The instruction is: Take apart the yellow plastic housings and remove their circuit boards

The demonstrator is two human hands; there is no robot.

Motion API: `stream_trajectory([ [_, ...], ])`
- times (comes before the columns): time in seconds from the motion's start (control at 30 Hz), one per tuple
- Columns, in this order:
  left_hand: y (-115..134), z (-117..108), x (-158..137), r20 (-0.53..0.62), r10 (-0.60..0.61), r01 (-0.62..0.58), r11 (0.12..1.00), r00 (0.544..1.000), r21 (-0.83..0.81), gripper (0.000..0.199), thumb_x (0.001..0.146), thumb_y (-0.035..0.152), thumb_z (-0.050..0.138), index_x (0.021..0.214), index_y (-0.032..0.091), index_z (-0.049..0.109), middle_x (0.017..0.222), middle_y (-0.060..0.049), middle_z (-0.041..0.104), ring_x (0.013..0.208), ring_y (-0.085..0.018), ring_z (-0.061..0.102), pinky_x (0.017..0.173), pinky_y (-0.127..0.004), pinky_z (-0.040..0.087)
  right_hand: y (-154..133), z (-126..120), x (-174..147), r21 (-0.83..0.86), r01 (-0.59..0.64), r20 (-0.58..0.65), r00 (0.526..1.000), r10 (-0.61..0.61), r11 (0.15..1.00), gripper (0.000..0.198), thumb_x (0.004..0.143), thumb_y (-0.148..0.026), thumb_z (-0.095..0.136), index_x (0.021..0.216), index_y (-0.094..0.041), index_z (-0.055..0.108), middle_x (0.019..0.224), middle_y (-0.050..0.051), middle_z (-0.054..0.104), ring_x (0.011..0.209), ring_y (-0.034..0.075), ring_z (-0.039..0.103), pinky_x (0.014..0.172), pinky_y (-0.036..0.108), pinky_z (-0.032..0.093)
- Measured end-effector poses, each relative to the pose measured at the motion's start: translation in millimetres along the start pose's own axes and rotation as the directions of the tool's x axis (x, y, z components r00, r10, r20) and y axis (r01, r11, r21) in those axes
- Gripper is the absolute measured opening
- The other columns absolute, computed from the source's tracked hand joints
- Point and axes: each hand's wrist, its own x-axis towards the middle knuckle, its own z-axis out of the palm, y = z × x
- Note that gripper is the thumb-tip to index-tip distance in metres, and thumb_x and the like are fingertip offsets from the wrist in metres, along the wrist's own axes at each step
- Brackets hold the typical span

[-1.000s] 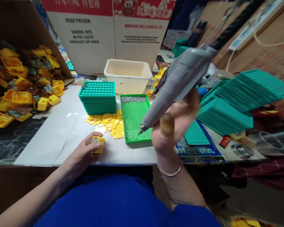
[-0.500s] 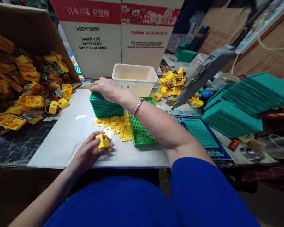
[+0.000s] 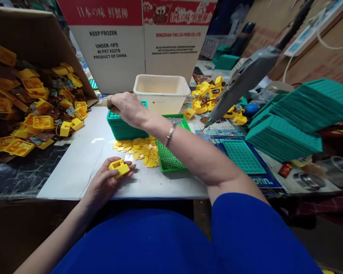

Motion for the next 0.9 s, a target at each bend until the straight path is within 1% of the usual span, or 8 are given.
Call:
stream_trajectory([
  [0.07,-2,7,-3,-0.013,0.044,-0.044,0.999,0.999,-0.017,0.04,0.074,0.015,0.069,0.107,0.024,0.049,0.107,-0.005,0.07,0.111,-0.025,0.067,0.105,-0.045,0.046,-19,7,-40,0.328,-0.079,-0.048,0.994,0.1,0.942,0.008,0.087,-0.02,0.059,0.091,-0.018,0.067,0.092,0.001,0.069,0.085,0.012,0.061,0.083,0.03,0.049],
  [0.13,-7,15,-5,-0.034,0.089,-0.09,0.996,0.995,-0.024,0.045,0.071,0.013,0.068,0.11,0.025,0.048,0.108,-0.002,0.068,0.113,-0.023,0.065,0.105,-0.043,0.045,-37,21,-81,0.592,-0.162,-0.021,0.976,0.217,0.789,0.008,0.085,-0.025,0.064,0.089,-0.019,0.066,0.088,0.0,0.07,0.083,0.011,0.063,0.079,0.028,0.052],
  [0.23,-14,27,-5,-0.06,0.149,-0.15,0.989,0.987,-0.007,0.052,0.07,0.012,0.068,0.114,0.027,0.045,0.109,0.0,0.066,0.11,-0.019,0.063,0.101,-0.036,0.046,-51,47,-127,0.713,-0.242,-0.032,0.926,0.375,0.658,0.008,0.083,-0.026,0.065,0.088,-0.02,0.067,0.088,0.0,0.071,0.082,0.012,0.065,0.077,0.028,0.053],
  [0.4,-22,36,-6,-0.048,0.184,-0.181,0.982,0.982,0.062,0.052,0.072,0.014,0.068,0.115,0.029,0.043,0.11,0.0,0.064,0.109,-0.017,0.061,0.097,-0.03,0.044,-47,70,-153,0.582,-0.24,-0.181,0.893,0.411,0.777,0.003,0.082,-0.025,0.068,0.08,-0.022,0.068,0.084,0.002,0.07,0.085,0.016,0.061,0.084,0.035,0.05],
  [0.6,-22,36,-6,-0.07,0.13,-0.124,0.989,0.989,0.085,0.053,0.072,0.016,0.066,0.117,0.029,0.042,0.106,0.002,0.063,0.101,-0.016,0.06,0.087,-0.026,0.044,-37,64,-153,0.728,-0.348,0.016,0.87,0.492,0.591,0.006,0.081,-0.023,0.067,0.086,-0.019,0.066,0.089,0.001,0.067,0.085,0.012,0.062,0.083,0.029,0.05],
  [0.73,-25,28,-4,-0.002,0.162,-0.16,0.977,0.987,0.14,0.051,0.074,0.016,0.068,0.117,0.028,0.044,0.111,0.002,0.063,0.104,-0.016,0.059,0.088,-0.026,0.044,-36,53,-151,0.579,-0.38,0.1,0.911,0.4,0.721,0.004,0.078,-0.016,0.069,0.08,-0.018,0.067,0.087,0.0,0.061,0.085,0.012,0.058,0.08,0.028,0.047],
  [0.83,-27,21,-1,0.045,0.187,-0.192,0.967,0.981,0.166,0.047,0.072,0.016,0.07,0.114,0.025,0.05,0.109,0.001,0.065,0.103,-0.016,0.06,0.089,-0.026,0.045,-40,48,-150,0.476,-0.437,0.156,0.896,0.415,0.763,0.008,0.077,-0.015,0.072,0.081,-0.017,0.065,0.085,0.0,0.061,0.082,0.011,0.058,0.076,0.027,0.047],
  [0.9,-25,19,2,0.043,0.158,-0.161,0.981,0.987,0.104,0.043,0.072,0.018,0.07,0.111,0.024,0.053,0.105,0.001,0.067,0.1,-0.017,0.063,0.087,-0.028,0.048,-45,43,-148,0.422,-0.414,0.108,0.906,0.409,0.806,0.008,0.078,-0.017,0.073,0.081,-0.016,0.065,0.084,0.0,0.063,0.079,0.011,0.058,0.075,0.027,0.047],
])
